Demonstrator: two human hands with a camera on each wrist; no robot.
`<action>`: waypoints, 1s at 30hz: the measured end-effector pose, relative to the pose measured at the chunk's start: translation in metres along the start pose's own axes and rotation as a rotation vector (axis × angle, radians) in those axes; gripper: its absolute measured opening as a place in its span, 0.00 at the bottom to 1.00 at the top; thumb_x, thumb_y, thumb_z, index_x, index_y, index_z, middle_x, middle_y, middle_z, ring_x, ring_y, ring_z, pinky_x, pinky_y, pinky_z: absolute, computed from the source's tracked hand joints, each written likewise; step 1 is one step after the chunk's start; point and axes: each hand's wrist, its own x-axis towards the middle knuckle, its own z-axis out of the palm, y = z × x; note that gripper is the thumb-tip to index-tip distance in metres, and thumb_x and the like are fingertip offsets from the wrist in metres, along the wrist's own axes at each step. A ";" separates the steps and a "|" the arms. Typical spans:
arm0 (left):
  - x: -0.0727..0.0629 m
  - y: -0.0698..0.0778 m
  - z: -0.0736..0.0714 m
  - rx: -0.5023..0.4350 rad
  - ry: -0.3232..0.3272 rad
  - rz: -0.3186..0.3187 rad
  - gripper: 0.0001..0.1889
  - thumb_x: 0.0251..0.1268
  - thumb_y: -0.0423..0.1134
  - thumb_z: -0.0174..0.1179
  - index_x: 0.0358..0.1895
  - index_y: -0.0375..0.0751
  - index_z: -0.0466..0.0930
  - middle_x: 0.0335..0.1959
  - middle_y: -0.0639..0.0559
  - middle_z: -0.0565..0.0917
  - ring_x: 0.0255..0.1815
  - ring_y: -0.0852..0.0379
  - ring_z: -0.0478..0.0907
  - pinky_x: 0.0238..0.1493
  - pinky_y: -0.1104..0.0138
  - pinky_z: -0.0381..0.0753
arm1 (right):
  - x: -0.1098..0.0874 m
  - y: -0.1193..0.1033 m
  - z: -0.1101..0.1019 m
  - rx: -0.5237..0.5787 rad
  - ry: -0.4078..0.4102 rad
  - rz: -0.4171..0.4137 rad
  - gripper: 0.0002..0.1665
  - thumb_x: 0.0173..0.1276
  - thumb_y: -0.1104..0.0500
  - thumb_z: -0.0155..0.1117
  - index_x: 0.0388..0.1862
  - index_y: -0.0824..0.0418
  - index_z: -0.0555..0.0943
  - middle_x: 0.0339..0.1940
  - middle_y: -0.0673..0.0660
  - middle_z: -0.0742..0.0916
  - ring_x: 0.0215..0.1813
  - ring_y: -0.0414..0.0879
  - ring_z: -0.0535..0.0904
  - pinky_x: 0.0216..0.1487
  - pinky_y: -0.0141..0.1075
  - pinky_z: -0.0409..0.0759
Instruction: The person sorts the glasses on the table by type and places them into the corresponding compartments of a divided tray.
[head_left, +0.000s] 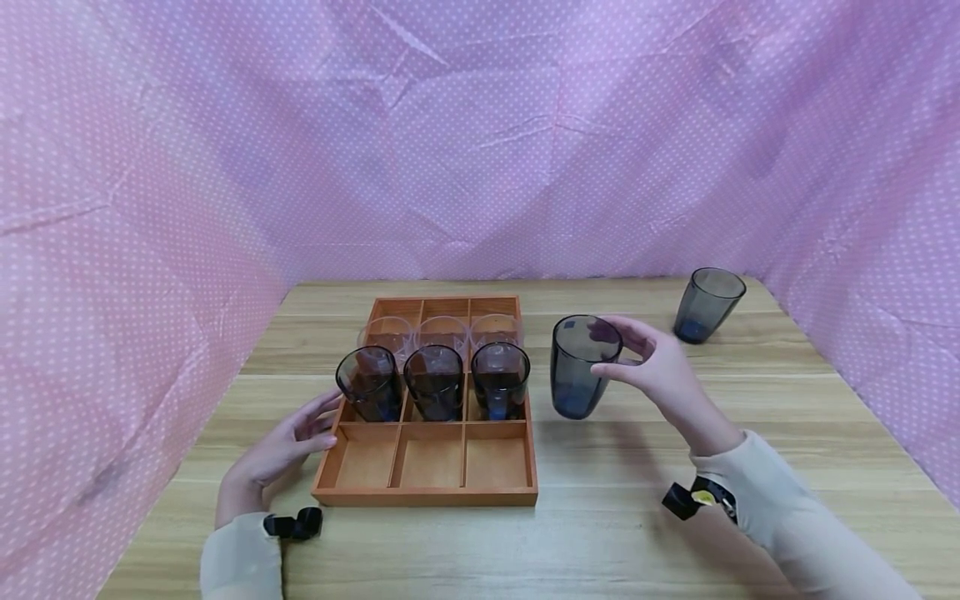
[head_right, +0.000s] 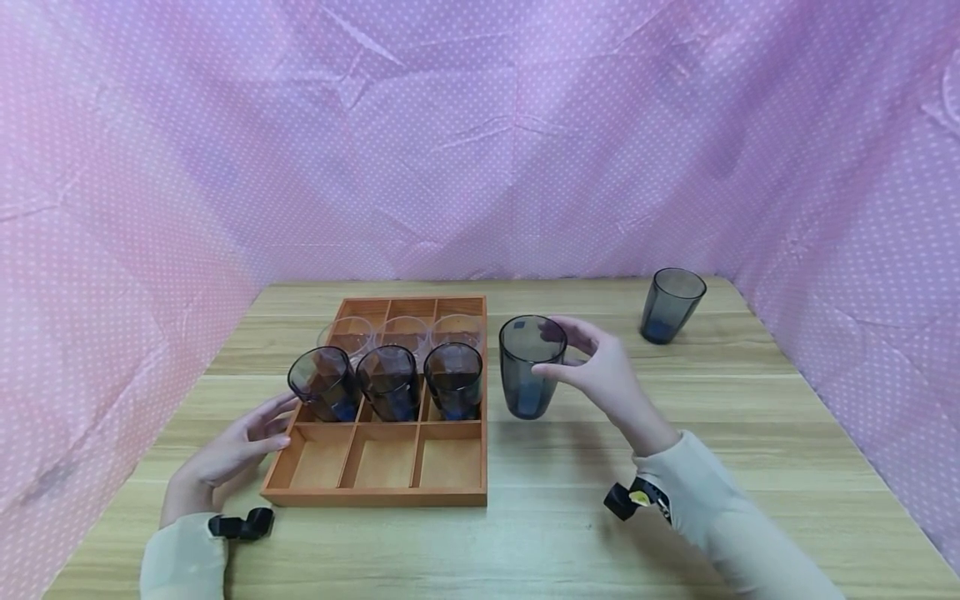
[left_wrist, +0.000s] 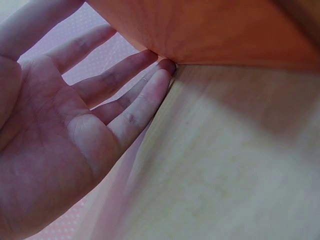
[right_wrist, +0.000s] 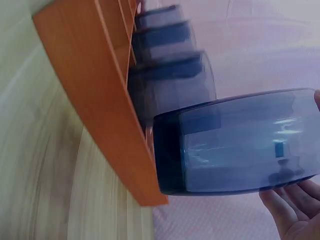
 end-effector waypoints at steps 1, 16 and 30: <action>0.000 0.000 0.000 0.000 0.000 0.002 0.38 0.70 0.34 0.55 0.77 0.34 0.43 0.75 0.24 0.44 0.59 0.85 0.65 0.55 0.82 0.71 | -0.002 -0.002 0.001 0.013 -0.011 -0.006 0.38 0.55 0.61 0.75 0.66 0.63 0.72 0.56 0.43 0.84 0.58 0.28 0.77 0.51 0.24 0.81; 0.000 0.000 0.000 -0.011 -0.003 -0.002 0.39 0.70 0.34 0.55 0.77 0.34 0.43 0.75 0.24 0.44 0.59 0.84 0.65 0.55 0.82 0.71 | -0.013 -0.010 0.036 0.108 -0.132 -0.057 0.40 0.51 0.69 0.76 0.64 0.69 0.72 0.58 0.55 0.83 0.55 0.32 0.80 0.52 0.29 0.82; -0.001 0.003 0.001 0.025 0.019 -0.040 0.40 0.69 0.36 0.57 0.77 0.35 0.43 0.76 0.26 0.45 0.57 0.86 0.64 0.54 0.82 0.71 | -0.020 -0.021 0.084 0.204 -0.249 0.042 0.43 0.48 0.64 0.79 0.65 0.58 0.73 0.64 0.60 0.80 0.58 0.46 0.81 0.52 0.38 0.84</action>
